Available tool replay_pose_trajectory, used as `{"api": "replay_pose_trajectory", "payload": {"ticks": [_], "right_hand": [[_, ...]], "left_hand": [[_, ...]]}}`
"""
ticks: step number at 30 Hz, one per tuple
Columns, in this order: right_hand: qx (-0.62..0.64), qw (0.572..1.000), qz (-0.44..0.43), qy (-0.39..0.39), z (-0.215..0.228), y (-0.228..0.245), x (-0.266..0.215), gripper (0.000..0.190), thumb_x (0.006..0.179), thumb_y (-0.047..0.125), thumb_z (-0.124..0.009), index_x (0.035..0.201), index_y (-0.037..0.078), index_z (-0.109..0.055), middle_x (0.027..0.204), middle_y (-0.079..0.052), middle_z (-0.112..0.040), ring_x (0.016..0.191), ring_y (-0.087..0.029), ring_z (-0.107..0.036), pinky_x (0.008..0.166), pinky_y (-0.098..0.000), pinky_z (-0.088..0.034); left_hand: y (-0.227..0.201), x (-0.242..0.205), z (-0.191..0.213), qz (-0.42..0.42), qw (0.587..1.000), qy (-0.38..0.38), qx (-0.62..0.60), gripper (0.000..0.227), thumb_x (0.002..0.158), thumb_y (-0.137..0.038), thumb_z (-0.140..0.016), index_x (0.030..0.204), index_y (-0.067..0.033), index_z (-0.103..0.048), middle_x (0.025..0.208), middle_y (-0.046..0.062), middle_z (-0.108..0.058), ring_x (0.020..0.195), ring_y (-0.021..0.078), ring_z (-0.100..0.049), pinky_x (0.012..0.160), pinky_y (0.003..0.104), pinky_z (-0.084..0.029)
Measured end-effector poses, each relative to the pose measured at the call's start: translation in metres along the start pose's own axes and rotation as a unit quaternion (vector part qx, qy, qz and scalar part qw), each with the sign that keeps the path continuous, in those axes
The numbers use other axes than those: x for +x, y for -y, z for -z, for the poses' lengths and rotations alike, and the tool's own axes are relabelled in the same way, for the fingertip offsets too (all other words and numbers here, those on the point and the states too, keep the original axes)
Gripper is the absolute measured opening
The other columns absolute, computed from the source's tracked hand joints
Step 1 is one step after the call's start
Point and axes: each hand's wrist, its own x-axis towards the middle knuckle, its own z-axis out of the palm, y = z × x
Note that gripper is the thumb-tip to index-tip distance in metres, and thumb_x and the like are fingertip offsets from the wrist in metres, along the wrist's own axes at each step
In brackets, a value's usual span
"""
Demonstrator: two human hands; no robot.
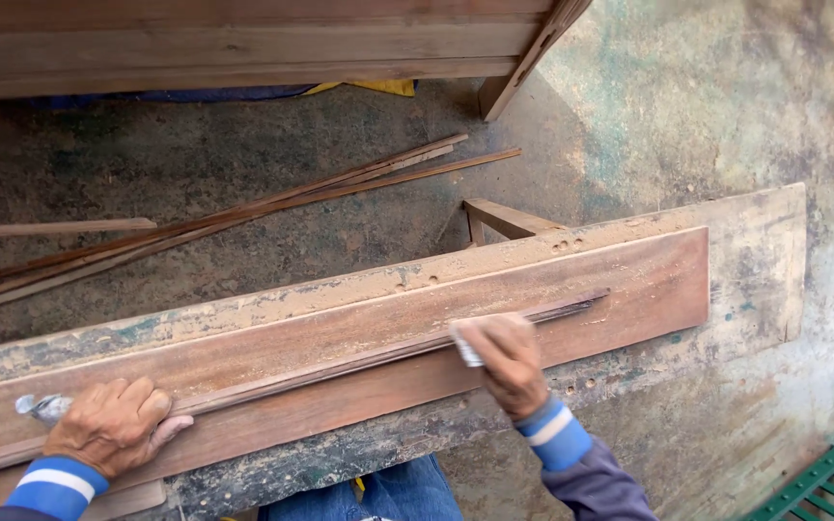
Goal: The person is sanding a thin piece of wooden trim manually using sandpaper and a sanding block on a workshop bench.
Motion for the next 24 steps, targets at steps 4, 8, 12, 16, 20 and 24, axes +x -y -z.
{"api": "replay_pose_trajectory", "payload": {"ticks": [4, 8, 12, 16, 20, 24], "right_hand": [[-0.056, 0.998, -0.035, 0.02, 0.023, -0.012, -0.014, 0.044, 0.087, 0.004, -0.067, 0.129, 0.012, -0.068, 0.119, -0.003, -0.068, 0.113, -0.024, -0.061, 0.101, -0.0436, -0.048], [-0.059, 0.997, -0.022, 0.039, -0.003, -0.006, -0.031, 0.046, 0.081, 0.004, -0.069, 0.127, 0.007, -0.068, 0.121, -0.006, -0.066, 0.116, -0.026, -0.059, 0.101, -0.0463, -0.046], [-0.043, 0.999, 0.008, 0.018, -0.038, 0.047, -0.019, 0.047, 0.081, 0.003, -0.069, 0.128, 0.004, -0.068, 0.126, -0.009, -0.065, 0.117, -0.027, -0.059, 0.102, -0.0472, -0.046], [-0.024, 0.999, -0.02, 0.023, -0.03, 0.058, -0.003, 0.047, 0.081, 0.001, -0.067, 0.127, 0.004, -0.068, 0.124, -0.007, -0.066, 0.117, -0.026, -0.061, 0.103, -0.0471, -0.047], [-0.048, 0.998, -0.023, 0.045, -0.012, 0.037, -0.001, 0.049, 0.079, 0.0, -0.066, 0.128, 0.004, -0.068, 0.121, -0.008, -0.067, 0.116, -0.027, -0.06, 0.102, -0.0479, -0.045], [-0.059, 0.997, -0.017, 0.037, -0.032, 0.035, -0.018, 0.052, 0.08, -0.001, -0.066, 0.132, 0.005, -0.066, 0.123, -0.008, -0.066, 0.117, -0.026, -0.059, 0.103, -0.048, -0.044]], "left_hand": [[-0.001, 0.0, 0.008, 0.0, 1.0, 0.014, -0.005, 0.042, 0.074, -0.057, -0.067, 0.078, -0.0147, -0.062, 0.076, 0.009, -0.058, 0.066, 0.0275, -0.064, 0.06, 0.04, -0.052], [-0.004, -0.001, 0.008, -0.017, 1.0, -0.005, -0.01, 0.042, 0.074, -0.056, -0.068, 0.076, -0.0143, -0.062, 0.075, 0.009, -0.057, 0.065, 0.0282, -0.064, 0.058, 0.041, -0.052], [-0.002, 0.002, 0.012, -0.022, 0.999, -0.027, -0.016, 0.041, 0.075, -0.054, -0.069, 0.075, -0.014, -0.061, 0.075, 0.009, -0.057, 0.065, 0.0288, -0.063, 0.058, 0.041, -0.051], [-0.001, 0.003, 0.016, -0.026, 0.999, -0.039, -0.022, 0.041, 0.075, -0.053, -0.069, 0.075, -0.0132, -0.06, 0.075, 0.009, -0.057, 0.065, 0.0289, -0.063, 0.059, 0.041, -0.051], [0.0, 0.005, 0.017, -0.037, 0.997, -0.053, -0.031, 0.041, 0.075, -0.053, -0.07, 0.076, -0.0129, -0.06, 0.074, 0.009, -0.056, 0.065, 0.0286, -0.063, 0.058, 0.041, -0.051], [0.004, 0.004, 0.009, -0.042, 0.998, -0.038, -0.032, 0.041, 0.078, -0.054, -0.07, 0.077, -0.0137, -0.06, 0.074, 0.008, -0.055, 0.065, 0.0278, -0.062, 0.059, 0.041, -0.051]]}}
